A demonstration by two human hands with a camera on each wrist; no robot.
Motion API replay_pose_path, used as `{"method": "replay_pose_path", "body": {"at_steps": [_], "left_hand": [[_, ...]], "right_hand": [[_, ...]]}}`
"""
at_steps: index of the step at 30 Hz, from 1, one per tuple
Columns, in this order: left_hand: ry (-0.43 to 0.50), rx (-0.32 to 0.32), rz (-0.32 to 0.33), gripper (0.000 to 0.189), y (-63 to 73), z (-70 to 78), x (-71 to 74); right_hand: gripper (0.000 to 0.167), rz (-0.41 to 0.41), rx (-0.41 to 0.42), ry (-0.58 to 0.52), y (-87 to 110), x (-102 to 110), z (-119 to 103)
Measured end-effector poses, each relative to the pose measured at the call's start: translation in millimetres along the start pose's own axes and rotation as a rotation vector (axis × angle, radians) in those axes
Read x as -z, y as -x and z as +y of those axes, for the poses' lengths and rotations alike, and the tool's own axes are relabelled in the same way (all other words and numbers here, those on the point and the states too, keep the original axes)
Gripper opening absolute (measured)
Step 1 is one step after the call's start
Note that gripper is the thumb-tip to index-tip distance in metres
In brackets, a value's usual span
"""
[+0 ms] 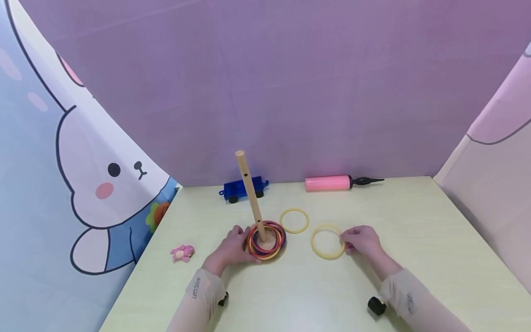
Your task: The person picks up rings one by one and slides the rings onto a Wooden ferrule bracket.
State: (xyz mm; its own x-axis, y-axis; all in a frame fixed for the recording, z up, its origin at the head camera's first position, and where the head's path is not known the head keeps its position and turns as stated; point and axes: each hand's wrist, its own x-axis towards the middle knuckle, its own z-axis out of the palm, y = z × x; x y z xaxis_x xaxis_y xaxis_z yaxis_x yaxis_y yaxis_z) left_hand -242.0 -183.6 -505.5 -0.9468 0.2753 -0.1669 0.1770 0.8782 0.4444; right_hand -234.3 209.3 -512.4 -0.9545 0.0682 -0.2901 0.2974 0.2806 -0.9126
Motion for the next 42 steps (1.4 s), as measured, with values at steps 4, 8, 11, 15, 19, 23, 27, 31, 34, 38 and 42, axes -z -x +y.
{"method": "replay_pose_path", "body": {"at_steps": [4,8,11,15,19,23,27,31,34,38,42], "left_hand": [[0.001,0.000,0.005,0.119,0.5,-0.6,0.6],[0.002,-0.001,0.007,0.119,0.9,-0.8,0.6],[0.003,-0.003,0.008,0.119,1.0,-0.9,0.3],[0.007,0.000,0.007,0.119,0.8,-1.5,-0.4],[0.011,0.006,0.004,0.119,0.4,-1.9,-0.9],[0.011,0.008,0.001,0.119,-0.1,-2.1,-1.3],[0.006,0.011,-0.004,0.119,-0.7,-2.6,-2.2],[0.008,0.010,-0.004,0.119,-0.9,-2.6,-2.4],[0.009,0.009,0.001,0.119,-0.9,-2.3,-2.2],[0.004,0.011,0.004,0.119,-0.6,-1.7,-2.1],[0.006,0.014,-0.001,0.118,0.1,-1.3,-2.0]], "right_hand": [[0.024,-0.028,0.031,-0.026,8.4,-2.2,-2.2],[0.023,-0.049,0.060,-0.034,19.5,-5.6,-7.1],[0.022,-0.062,0.071,-0.042,26.6,-8.2,-10.6],[0.022,-0.083,0.079,-0.066,33.3,-10.9,-16.6],[0.022,-0.112,0.101,-0.087,40.5,-14.0,-25.7],[0.023,-0.151,0.137,-0.104,47.3,-17.4,-35.9],[0.022,-0.179,0.162,-0.109,52.0,-21.2,-45.7],[0.021,-0.207,0.179,-0.119,55.5,-25.3,-55.2],[0.021,-0.230,0.198,-0.130,57.6,-27.8,-62.5],[0.021,-0.248,0.218,-0.147,59.6,-31.3,-73.4],[0.021,-0.265,0.239,-0.159,61.5,-35.5,-87.0]]}}
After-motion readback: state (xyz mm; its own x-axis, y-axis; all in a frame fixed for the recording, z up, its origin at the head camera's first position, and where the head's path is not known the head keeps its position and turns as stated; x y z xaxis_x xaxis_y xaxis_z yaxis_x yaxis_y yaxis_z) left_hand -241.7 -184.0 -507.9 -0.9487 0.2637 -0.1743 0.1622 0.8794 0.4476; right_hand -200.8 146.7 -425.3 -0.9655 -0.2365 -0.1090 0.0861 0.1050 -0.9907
